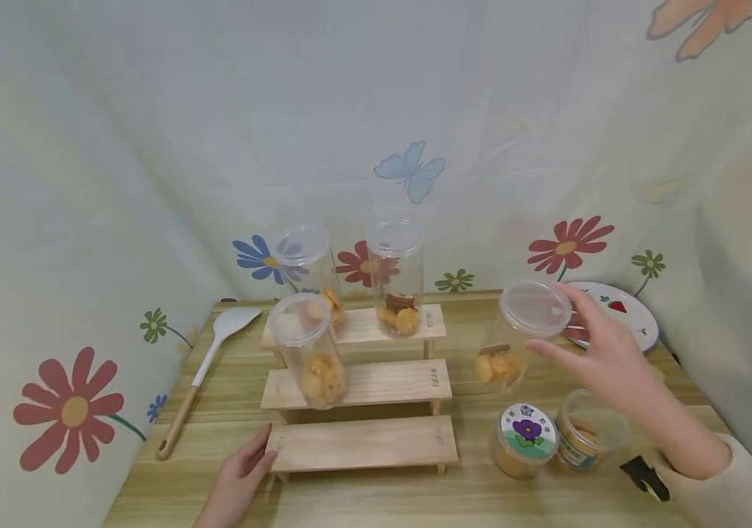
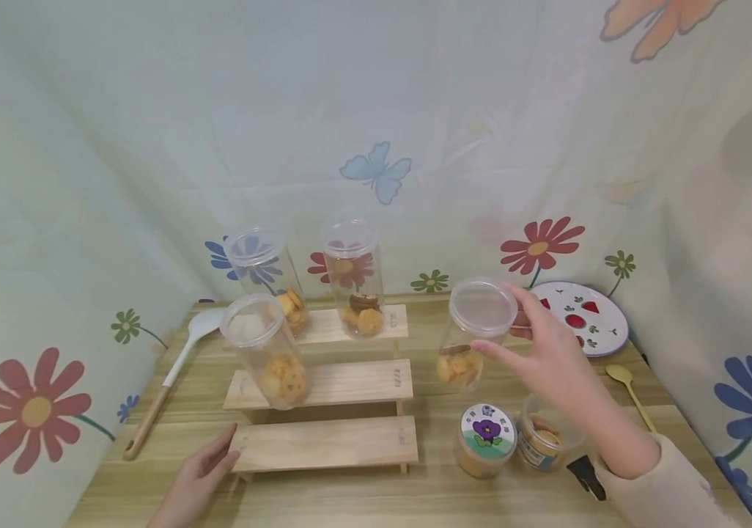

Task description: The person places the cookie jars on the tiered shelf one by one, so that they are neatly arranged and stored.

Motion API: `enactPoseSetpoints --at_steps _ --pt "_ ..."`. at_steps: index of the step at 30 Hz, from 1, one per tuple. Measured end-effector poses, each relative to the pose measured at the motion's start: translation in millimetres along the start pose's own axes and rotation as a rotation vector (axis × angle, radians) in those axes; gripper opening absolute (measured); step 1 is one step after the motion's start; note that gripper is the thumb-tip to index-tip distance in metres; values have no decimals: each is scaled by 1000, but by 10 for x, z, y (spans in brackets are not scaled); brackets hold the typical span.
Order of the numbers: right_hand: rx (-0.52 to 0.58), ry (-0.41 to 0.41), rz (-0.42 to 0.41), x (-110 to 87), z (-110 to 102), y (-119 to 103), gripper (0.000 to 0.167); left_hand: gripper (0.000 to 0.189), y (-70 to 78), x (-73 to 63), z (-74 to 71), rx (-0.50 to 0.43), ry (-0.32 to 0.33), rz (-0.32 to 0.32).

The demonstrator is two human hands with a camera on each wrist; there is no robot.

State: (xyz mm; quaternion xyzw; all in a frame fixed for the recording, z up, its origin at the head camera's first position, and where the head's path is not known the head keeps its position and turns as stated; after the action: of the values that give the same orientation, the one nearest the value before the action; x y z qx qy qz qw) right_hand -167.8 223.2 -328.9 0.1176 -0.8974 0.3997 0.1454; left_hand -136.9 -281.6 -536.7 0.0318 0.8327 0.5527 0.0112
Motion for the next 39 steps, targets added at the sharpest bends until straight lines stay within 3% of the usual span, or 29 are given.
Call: enactPoseSetpoints --at_steps 12,19,28,39 --pt "53 -51 -33 18 266 -245 82 51 68 -13 14 12 28 98" --pt "84 -95 -94 62 398 -375 83 52 42 -17 19 18 31 59" --pt "99 -131 -155 137 551 -494 81 51 95 -24 22 14 28 66" --pt "142 -144 -164 243 745 -577 82 54 84 -27 21 15 16 42"
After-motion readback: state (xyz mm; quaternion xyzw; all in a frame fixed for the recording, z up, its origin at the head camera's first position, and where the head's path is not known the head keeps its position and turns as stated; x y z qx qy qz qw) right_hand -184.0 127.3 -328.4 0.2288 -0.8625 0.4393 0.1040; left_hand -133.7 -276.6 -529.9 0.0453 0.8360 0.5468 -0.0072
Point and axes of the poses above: each hand's wrist, its own x-axis towards the middle knuckle, its own z-axis out of the palm, y = z × x, the point moved 2 cm from there along x, towards the middle knuckle, and after that the axes turned 6 degrees about z, right-handed, at the moved point
